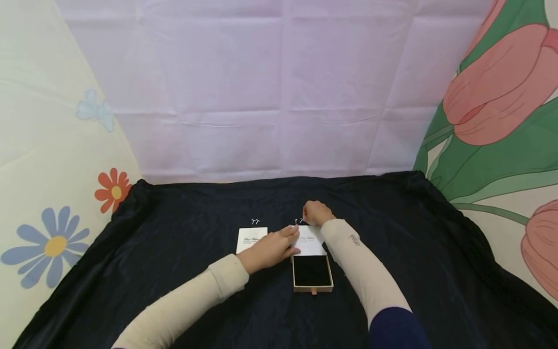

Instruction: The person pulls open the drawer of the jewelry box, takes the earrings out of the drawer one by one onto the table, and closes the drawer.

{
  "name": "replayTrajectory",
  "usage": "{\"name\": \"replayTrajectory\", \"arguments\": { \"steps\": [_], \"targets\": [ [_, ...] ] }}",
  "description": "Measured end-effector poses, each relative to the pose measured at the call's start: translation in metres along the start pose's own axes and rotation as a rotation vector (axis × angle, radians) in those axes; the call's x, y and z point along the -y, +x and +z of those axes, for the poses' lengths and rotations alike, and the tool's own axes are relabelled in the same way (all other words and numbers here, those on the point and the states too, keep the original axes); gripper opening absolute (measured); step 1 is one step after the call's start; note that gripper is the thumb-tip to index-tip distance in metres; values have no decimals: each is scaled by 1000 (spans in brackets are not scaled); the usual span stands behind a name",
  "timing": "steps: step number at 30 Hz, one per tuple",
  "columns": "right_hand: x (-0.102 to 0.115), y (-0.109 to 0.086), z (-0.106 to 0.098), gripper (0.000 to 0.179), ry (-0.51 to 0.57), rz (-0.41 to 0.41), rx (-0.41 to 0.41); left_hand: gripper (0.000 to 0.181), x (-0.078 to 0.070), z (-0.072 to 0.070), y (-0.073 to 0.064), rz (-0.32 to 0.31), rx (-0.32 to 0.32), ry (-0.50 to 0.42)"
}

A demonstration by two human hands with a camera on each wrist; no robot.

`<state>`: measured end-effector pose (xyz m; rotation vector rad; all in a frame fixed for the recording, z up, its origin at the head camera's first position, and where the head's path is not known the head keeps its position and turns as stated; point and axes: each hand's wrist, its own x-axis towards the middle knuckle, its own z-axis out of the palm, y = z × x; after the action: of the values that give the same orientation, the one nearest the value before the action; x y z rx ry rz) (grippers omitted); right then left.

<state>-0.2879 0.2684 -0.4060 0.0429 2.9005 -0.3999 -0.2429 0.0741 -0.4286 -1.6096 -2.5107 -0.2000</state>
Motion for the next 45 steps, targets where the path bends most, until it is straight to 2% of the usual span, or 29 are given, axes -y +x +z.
{"name": "replayTrajectory", "arguments": {
  "steps": [11, 18, 20, 26, 31, 33, 36, 38, 41, 43, 45],
  "targets": [
    [-4, -3, 1, 15, 34, -32, -43, 47, -3, -3, -1, 11, -2, 50],
    [-8, -11, -4, 12, 30, -99, -75, 46, -3, -6, -3, 58, -54, 128],
    [-10, -16, -5, 14, 39, -91, -96, 45, -3, -8, -3, 63, -64, 143],
    [-17, -39, -7, 21, 113, 30, -244, 44, -4, -7, -1, 42, -28, 127],
    [-19, -68, -7, 22, 126, 4, -370, 43, -3, -8, 2, -17, -25, 85],
    [-18, -81, -6, 23, 119, -26, -379, 43, -2, -9, 2, -26, -32, 52],
    [-13, -99, -3, 25, 126, -109, -364, 34, -1, -10, -1, -2, -60, -13],
    [-10, -109, -2, 25, 145, -206, -351, 27, -1, -13, -4, 25, -92, -58],
    [-6, -120, -4, 22, 178, -363, -345, 32, 2, -21, -11, 50, -130, -124],
    [-3, -127, -6, 20, 188, -443, -344, 35, 6, -29, -18, 44, -129, -132],
    [-1, -133, -9, 23, 179, -484, -339, 35, 13, -36, -27, 24, -122, -120]
  ]
}}
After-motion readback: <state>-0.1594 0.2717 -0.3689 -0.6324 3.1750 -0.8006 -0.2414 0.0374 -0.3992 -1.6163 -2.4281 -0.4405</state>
